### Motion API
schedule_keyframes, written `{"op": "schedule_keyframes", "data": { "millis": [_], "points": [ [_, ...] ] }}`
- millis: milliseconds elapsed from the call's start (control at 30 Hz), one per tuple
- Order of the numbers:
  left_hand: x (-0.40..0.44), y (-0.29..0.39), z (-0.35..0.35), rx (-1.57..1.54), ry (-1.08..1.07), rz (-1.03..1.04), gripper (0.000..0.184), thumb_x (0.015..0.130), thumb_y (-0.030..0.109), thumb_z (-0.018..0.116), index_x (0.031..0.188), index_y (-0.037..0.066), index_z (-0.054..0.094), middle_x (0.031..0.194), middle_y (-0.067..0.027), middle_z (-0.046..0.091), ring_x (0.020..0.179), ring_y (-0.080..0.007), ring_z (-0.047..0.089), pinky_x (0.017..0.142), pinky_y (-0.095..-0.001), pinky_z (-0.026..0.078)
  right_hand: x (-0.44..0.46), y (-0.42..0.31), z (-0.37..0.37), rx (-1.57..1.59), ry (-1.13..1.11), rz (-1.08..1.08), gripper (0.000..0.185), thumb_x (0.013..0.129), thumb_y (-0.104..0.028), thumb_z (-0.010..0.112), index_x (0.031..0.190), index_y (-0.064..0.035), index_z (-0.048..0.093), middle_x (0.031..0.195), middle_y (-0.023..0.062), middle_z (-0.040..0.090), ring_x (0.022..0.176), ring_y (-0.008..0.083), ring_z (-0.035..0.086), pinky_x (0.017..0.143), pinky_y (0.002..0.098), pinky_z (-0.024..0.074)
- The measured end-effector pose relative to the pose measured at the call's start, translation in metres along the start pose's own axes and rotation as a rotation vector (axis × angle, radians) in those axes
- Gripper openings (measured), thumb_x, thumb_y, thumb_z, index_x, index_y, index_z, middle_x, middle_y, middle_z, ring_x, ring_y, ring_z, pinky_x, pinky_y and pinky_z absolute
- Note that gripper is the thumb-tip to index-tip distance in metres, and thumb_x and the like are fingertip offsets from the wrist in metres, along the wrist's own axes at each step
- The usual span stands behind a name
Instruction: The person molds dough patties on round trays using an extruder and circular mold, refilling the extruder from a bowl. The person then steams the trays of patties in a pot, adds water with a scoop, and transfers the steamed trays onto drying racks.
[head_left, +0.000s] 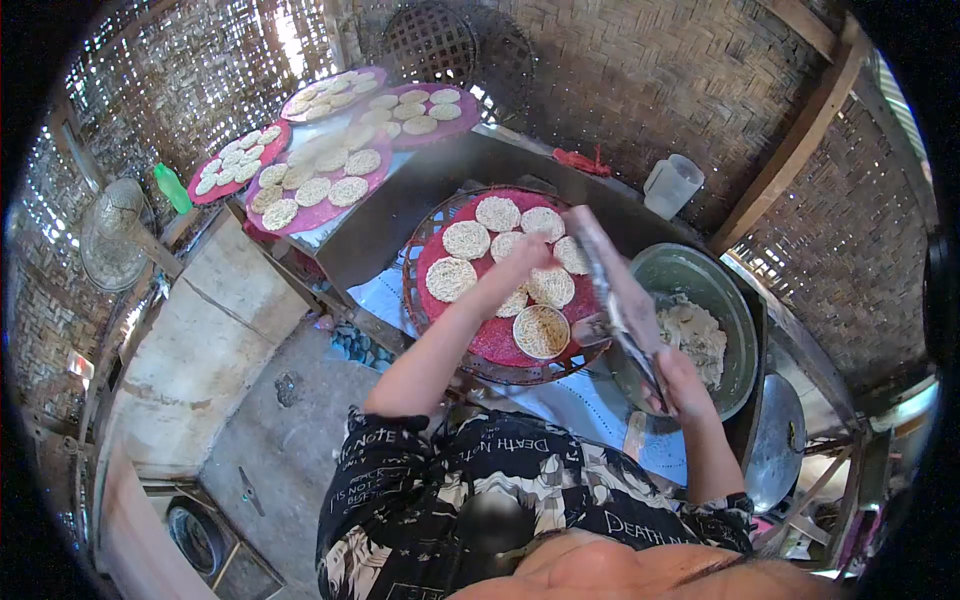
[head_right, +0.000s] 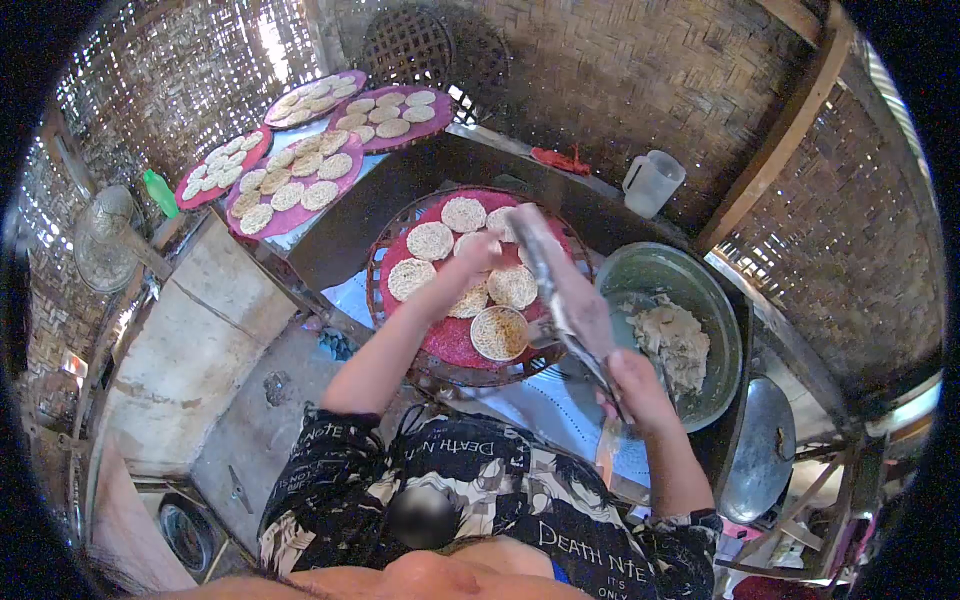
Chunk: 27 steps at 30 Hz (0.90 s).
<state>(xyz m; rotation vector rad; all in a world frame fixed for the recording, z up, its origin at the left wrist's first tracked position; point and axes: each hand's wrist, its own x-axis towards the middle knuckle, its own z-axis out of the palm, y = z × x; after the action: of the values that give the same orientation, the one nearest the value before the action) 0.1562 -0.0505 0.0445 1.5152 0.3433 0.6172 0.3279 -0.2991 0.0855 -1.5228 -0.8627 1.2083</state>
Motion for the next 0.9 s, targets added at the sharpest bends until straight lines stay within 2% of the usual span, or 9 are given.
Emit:
{"op": "schedule_keyframes", "data": {
  "millis": [33,100,200,300,433,467,733,833,900],
  "points": [
    [-0.013,-0.009,0.006,0.117,-0.058,-0.035,0.079,0.075,0.048,0.056,0.134,0.008,0.021,0.114,-0.0123,0.051,0.111,-0.0255,0.044,0.096,-0.0445,0.026,-0.007,0.007,-0.005,0.087,0.016,-0.050,0.046,0.078,-0.048,0.056,0.084,-0.0029,0.050,0.052,0.0033,0.048,0.037,0.0101,0.044,0.032,0.0225,0.0325],
    [-0.040,-0.010,0.018,1.000,-0.043,0.100,0.096,0.064,0.049,0.066,0.136,0.009,0.016,0.118,-0.0155,0.046,0.116,-0.0326,0.038,0.097,-0.0534,0.020,-0.019,0.034,-0.023,0.184,-0.024,-0.070,0.047,0.073,-0.046,0.062,0.084,-0.0021,0.050,0.053,0.0037,0.048,0.037,0.0102,0.044,0.032,0.0222,0.0323],
    [-0.065,-0.008,0.035,1.271,-0.059,0.135,0.105,0.058,0.052,0.069,0.136,0.010,0.014,0.122,-0.0165,0.041,0.120,-0.0373,0.031,0.094,-0.0631,0.015,-0.039,0.079,-0.046,0.261,-0.070,-0.010,0.047,0.066,-0.040,0.070,0.084,-0.0013,0.050,0.056,0.0048,0.050,0.037,0.0104,0.044,0.033,0.0217,0.0330],
    [-0.069,-0.016,0.038,1.261,-0.055,0.094,0.104,0.056,0.054,0.069,0.136,0.014,0.015,0.125,-0.0150,0.039,0.121,-0.0373,0.028,0.093,-0.0678,0.009,-0.062,0.132,-0.068,0.277,-0.087,0.115,0.045,0.064,-0.033,0.073,0.085,-0.0009,0.050,0.059,0.0058,0.053,0.038,0.0106,0.046,0.033,0.0212,0.0342],
    [-0.067,-0.022,0.039,1.291,-0.044,0.090,0.105,0.057,0.053,0.069,0.137,0.014,0.013,0.126,-0.0153,0.037,0.122,-0.0374,0.027,0.093,-0.0677,0.008,-0.075,0.175,-0.065,0.381,-0.107,0.235,0.043,0.061,-0.030,0.075,0.082,-0.0011,0.052,0.056,0.0066,0.055,0.039,0.0120,0.050,0.034,0.0221,0.0394],
    [-0.066,-0.024,0.038,1.297,-0.044,0.094,0.105,0.057,0.053,0.069,0.137,0.014,0.013,0.126,-0.0155,0.037,0.122,-0.0375,0.026,0.093,-0.0676,0.007,-0.074,0.192,-0.066,0.482,-0.082,0.244,0.041,0.061,-0.023,0.074,0.086,-0.0004,0.051,0.057,0.0071,0.055,0.039,0.0129,0.050,0.035,0.0225,0.0400],
    [-0.063,-0.013,0.045,1.301,0.011,0.109,0.105,0.054,0.047,0.073,0.135,0.012,0.015,0.127,-0.0176,0.036,0.123,-0.0356,0.026,0.096,-0.0641,0.001,-0.061,0.221,-0.074,0.674,-0.131,0.193,0.047,0.058,-0.017,0.073,0.095,-0.0014,0.049,0.060,0.0080,0.054,0.043,0.0144,0.051,0.035,0.0228,0.0386],
    [-0.073,0.011,0.040,1.056,0.227,0.148,0.099,0.049,0.043,0.076,0.129,0.010,0.027,0.127,-0.0168,0.036,0.123,-0.0336,0.027,0.098,-0.0609,0.004,-0.067,0.237,-0.081,0.705,-0.148,0.215,0.048,0.056,-0.011,0.072,0.097,-0.0012,0.049,0.060,0.0081,0.054,0.043,0.0149,0.050,0.035,0.0235,0.0382],
    [-0.079,-0.005,0.002,0.785,0.400,0.284,0.075,0.050,0.033,0.078,0.112,0.009,0.044,0.130,-0.0146,0.031,0.122,-0.0314,0.029,0.101,-0.0448,0.019,-0.075,0.229,-0.081,0.654,-0.070,0.277,0.044,0.057,-0.008,0.071,0.095,-0.0009,0.050,0.060,0.0075,0.053,0.042,0.0148,0.049,0.035,0.0236,0.0380]
  ]
}}
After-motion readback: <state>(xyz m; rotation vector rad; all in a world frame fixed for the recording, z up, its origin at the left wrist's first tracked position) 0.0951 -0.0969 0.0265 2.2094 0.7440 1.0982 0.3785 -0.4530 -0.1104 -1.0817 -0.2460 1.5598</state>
